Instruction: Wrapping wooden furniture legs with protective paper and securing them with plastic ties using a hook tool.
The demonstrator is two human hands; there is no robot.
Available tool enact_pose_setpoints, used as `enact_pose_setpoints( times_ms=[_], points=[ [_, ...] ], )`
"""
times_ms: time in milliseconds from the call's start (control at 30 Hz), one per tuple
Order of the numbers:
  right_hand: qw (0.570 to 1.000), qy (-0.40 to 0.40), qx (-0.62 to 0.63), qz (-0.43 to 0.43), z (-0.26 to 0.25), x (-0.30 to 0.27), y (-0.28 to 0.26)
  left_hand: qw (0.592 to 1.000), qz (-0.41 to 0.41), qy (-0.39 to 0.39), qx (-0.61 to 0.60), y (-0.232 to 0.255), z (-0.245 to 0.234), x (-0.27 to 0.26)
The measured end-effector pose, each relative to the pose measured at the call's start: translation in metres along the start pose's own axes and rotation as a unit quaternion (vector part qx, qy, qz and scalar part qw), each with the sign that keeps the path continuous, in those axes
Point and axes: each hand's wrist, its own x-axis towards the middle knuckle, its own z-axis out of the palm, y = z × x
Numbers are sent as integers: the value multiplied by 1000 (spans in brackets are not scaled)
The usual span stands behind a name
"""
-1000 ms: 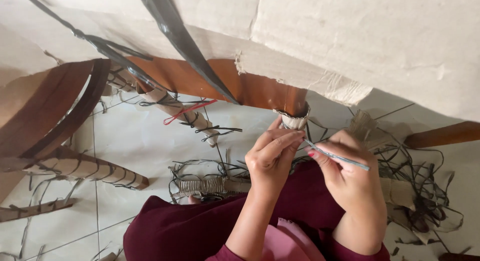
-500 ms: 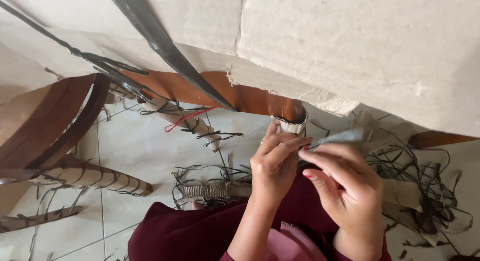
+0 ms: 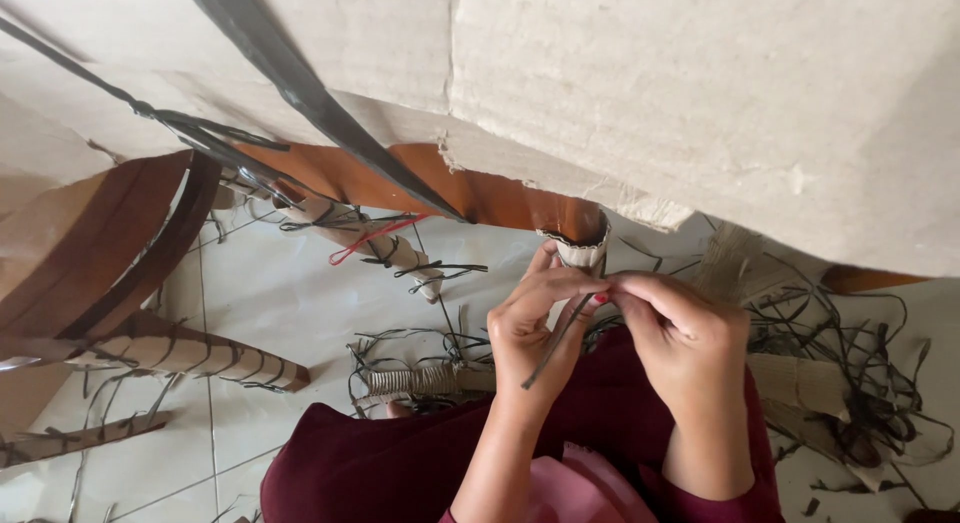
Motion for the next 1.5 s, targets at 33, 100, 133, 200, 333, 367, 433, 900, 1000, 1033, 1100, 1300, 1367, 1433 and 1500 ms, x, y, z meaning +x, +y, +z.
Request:
enact_pose_setpoints(
  times_ms=[33, 100, 133, 200, 333, 367, 433, 900, 1000, 1033, 1100, 1300, 1367, 1433, 1500],
  points=[
    [1000, 0, 0, 1, 4, 1, 2, 1000, -1, -1, 0, -2, 0, 0],
    [999, 24, 28, -14, 12, 3, 5, 1000, -7, -9, -14, -7, -1, -2],
    [999, 24, 27, -13, 16, 0, 9, 1000, -7, -10, -15, -5, -1, -3],
    [998, 59, 22, -8, 24, -5, 17, 1000, -12, -15, -23, -3, -2, -4],
    [997, 66, 49, 10, 28, -5, 14, 999, -10, -23, -24, -2, -5, -3],
    [993, 45, 95, 55, 28, -6, 14, 999, -10, -26, -24, -2, -5, -3],
    [985, 22, 140, 100, 29, -10, 13, 999, -11, -28, -24, -5, -7, -4],
    [852, 11, 453, 261, 58, -32, 31, 994, -28, -12, -105, -9, -16, -1],
    [873, 24, 432, 225, 57, -23, 18, 991, -44, 11, -125, -26, -15, -8],
    [873, 23, 431, 226, 54, -19, 14, 991, -45, 11, -125, -28, -16, -8],
    [960, 17, 250, 123, 47, -11, 7, 987, -75, 20, -141, -32, -17, -9],
    [997, 62, 30, 33, 35, -13, -1, 975, -117, 29, -185, -28, -16, -11],
    [997, 72, 17, 23, 36, -14, -7, 974, -120, 30, -188, -26, -17, -11],
    [997, 82, 3, 14, 35, -15, -10, 973, -123, 30, -191, -27, -17, -13],
    [996, 89, -16, -1, 33, -16, -10, 971, -126, 34, -198, -31, -16, -14]
  ],
)
